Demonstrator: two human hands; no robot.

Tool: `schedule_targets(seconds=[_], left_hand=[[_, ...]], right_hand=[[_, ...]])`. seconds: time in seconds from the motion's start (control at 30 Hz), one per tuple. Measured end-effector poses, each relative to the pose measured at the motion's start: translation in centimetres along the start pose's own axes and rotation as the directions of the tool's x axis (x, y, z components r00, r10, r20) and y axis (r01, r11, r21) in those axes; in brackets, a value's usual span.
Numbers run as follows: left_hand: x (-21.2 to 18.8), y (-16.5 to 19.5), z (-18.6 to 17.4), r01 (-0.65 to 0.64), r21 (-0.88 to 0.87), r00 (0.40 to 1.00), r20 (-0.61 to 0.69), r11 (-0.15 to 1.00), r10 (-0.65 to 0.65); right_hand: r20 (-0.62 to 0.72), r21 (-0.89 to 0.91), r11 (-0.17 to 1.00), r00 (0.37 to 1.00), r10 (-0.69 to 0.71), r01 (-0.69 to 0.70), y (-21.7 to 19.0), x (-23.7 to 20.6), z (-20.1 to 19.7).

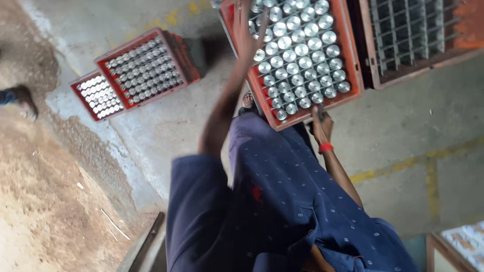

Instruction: The person transfers small metal caps from one crate to another using both hands. They repeatedly pick up caps and place them into an empty crate, then move the filled crate aside and continue with another crate.

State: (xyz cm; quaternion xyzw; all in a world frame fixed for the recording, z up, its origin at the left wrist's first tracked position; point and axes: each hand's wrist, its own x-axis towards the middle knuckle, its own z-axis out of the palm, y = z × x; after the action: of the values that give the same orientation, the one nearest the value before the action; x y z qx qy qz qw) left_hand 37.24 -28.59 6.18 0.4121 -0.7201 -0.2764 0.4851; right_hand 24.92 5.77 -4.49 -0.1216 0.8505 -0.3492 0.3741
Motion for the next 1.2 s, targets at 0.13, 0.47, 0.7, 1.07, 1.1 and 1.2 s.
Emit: schedule_targets(seconds=[0.13,0.47,0.7,1.07,1.1,1.2], left_hand=[[-16.2,-0.4,-7.8,0.275,0.056,0.961,-0.044,0.960,-0.272],[-31.5,3.5,-6.0,0.687,0.224,0.622,-0.674,0.692,-0.399],[-23.8,7.7,4.8,0.790,0.359,0.602,-0.608,0.497,-0.517],[-22.4,9.5,5.7,0.855,0.266,0.489,-0.701,0.445,-0.519],[-22.4,9.5,5.8,0.847,0.301,0.507,-0.707,0.439,-0.493],[-22.4,9.7,6.1,0.798,0.363,0.565,-0.730,0.482,-0.385]], right_hand=[[-0.012,0.067,0.969,0.971,-0.240,0.240,1.8,0.4,-3.4],[0.625,0.331,0.764,0.477,-0.618,0.554,-4.8,13.1,-11.7],[0.710,0.303,0.833,0.473,-0.521,0.462,-4.6,17.9,-19.6],[0.674,0.197,0.902,0.615,-0.410,0.385,3.9,20.3,-27.8],[0.663,0.189,0.891,0.616,-0.426,0.412,4.5,20.2,-28.1],[0.626,0.166,0.858,0.621,-0.472,0.486,5.2,20.3,-29.1]])
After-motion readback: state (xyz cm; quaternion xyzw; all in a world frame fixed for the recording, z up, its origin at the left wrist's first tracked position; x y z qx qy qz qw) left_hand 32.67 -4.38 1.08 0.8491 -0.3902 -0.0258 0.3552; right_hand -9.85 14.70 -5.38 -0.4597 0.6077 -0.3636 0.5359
